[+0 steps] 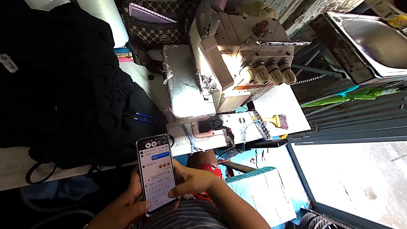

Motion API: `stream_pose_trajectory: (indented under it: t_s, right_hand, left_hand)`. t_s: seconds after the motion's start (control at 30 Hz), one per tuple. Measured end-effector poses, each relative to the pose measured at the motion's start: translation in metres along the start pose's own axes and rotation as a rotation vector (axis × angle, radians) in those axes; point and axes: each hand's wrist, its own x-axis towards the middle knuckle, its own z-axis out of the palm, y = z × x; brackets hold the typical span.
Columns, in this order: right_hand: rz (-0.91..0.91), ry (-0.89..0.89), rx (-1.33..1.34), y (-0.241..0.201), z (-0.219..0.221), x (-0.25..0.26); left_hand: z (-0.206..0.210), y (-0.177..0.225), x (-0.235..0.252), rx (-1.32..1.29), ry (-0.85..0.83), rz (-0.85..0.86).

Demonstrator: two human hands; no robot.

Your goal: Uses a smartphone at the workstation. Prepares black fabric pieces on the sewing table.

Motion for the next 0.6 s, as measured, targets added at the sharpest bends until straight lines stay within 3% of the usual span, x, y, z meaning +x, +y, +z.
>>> stream_pose_trajectory:
  t_s: [0.33,0.6]
  right_hand:
    - [0.026,0.099,-0.038,-0.0047,0.0028,0.0009]
    - [-0.024,0.055,-0.039,-0.0032,0.0022,0.0018]
  left_hand:
    - [-0.0002,-0.0006,0.0019,0.066,0.002,0.02]
    - [0.0028,0.0036,0.0029,0.033,0.033,-0.022]
